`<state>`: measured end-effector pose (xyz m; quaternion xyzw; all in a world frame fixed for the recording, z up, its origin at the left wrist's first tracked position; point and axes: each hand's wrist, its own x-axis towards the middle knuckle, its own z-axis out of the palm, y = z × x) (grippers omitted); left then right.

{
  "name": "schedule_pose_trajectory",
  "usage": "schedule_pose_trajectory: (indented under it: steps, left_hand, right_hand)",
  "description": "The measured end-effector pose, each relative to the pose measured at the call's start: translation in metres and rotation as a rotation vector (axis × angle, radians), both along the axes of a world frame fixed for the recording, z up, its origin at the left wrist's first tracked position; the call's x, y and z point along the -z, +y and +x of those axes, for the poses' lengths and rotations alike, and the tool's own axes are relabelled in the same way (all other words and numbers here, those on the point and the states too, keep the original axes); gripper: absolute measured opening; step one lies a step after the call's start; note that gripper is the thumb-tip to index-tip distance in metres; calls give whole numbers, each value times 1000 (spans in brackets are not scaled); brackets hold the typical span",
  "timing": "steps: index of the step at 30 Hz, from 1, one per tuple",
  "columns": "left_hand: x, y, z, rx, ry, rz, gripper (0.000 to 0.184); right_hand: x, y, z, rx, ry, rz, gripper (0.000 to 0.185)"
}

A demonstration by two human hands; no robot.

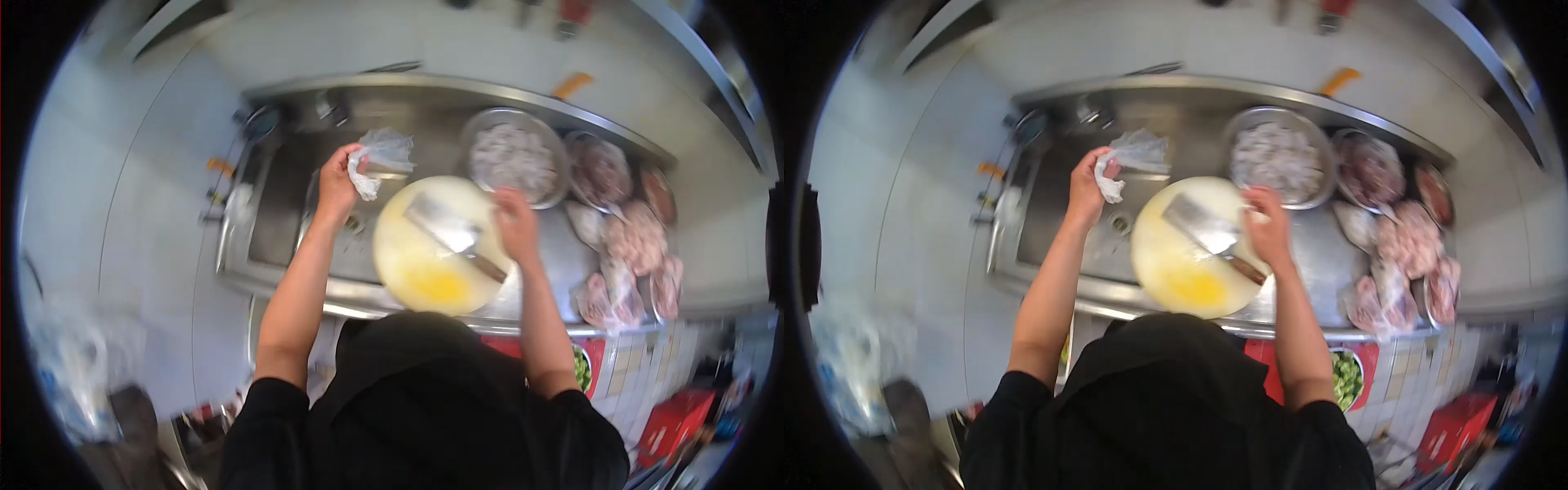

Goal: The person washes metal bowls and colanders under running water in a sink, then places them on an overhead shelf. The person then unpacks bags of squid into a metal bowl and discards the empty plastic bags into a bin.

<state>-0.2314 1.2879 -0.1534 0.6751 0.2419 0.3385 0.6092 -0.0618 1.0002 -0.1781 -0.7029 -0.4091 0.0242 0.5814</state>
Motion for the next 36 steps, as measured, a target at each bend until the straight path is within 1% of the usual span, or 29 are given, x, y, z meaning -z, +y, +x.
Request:
schedule_pose_trajectory:
  steps: [2,3,4,5,6,7,9,10,12,13,14,16,17,18,20,22,23,24,25,26,27,28,29,30,31,32,34,35,36]
  left_hand:
    - [6,23,-75,-163,-45,-95,25]
    - [18,37,-118,-270,-72,-56,27]
    - [15,35,-162,-387,-63,-48,29]
    - [19,36,-210,-500,-27,-51,26]
    - [24,35,-256,-609,8,-55,24]
    - [31,30,-301,-674,22,-63,24]
    - [48,1,-388,-983,-6,-142,26]
    - [54,-21,-426,-1067,20,-137,26]
    - [62,-66,-493,-1409,-146,-235,29]
    - [65,-88,-523,-1570,-127,-201,28]
    - [72,-108,-559,-1622,-114,-196,28]
    - [82,-139,-623,-1896,57,-123,29]
    - [75,-151,-637,-1913,41,-102,29]
    - [74,-160,-653,-1930,37,-156,41]
    - [100,-176,-679,-1877,-53,-159,59]
    - [125,-197,-690,-1855,144,-624,80]
    - [132,-203,-675,-1799,227,-688,80]
    - [197,-218,-725,-1638,88,-838,76]
    - [190,-220,-680,-1701,236,-799,62]
    - [199,-223,-652,-1778,116,-808,61]
    - [222,-233,-643,-1686,167,-887,62]
    - [232,-241,-617,-1707,141,-909,70]
    - [243,-253,-602,-1618,115,-986,75]
    - [281,-271,-610,-1547,44,-995,66]
    - [294,-283,-604,-1424,68,-1069,62]
    - [299,-292,-599,-1320,109,-1128,58]
    - [302,-290,-603,-1147,200,-1214,50]
    - [296,-284,-610,-1101,254,-1240,46]
    - [288,-272,-619,-1088,305,-1244,42]
  right_hand:
    - [20,-29,14,70,115,-92,28]
    - [30,-43,19,123,172,-107,26]
    - [30,-56,19,180,243,-130,25]
    - [45,-70,26,209,261,-103,23]
    - [52,-83,28,206,373,-32,20]
    - [56,-93,29,242,404,-43,19]
    - [61,-105,33,298,453,-86,17]
    - [63,-108,35,318,471,-117,16]
    - [63,-109,41,300,464,-175,18]
    - [58,-103,40,291,479,-174,19]
    - [53,-97,41,293,488,-175,19]
    - [45,-85,47,244,480,-201,18]
    - [43,-77,51,214,469,-212,17]
    - [41,-71,57,199,459,-224,17]
    - [42,-56,68,136,414,-239,17]
    - [38,-41,66,95,386,-219,17]
    - [32,-34,58,95,333,-254,17]
    - [27,-31,54,101,279,-289,17]
    - [30,-34,55,121,278,-284,17]
    - [38,-40,58,114,294,-280,19]
    - [48,-48,61,115,309,-278,21]
    - [66,-60,69,87,310,-279,20]
    - [75,-77,78,82,300,-277,19]
    - [60,-78,59,136,305,-317,20]
    - [63,-89,61,152,233,-343,19]
    - [73,-103,67,172,270,-284,19]
    - [63,-119,69,311,279,-280,16]
    - [56,-127,73,413,285,-239,14]
    - [51,-140,85,474,230,-287,12]
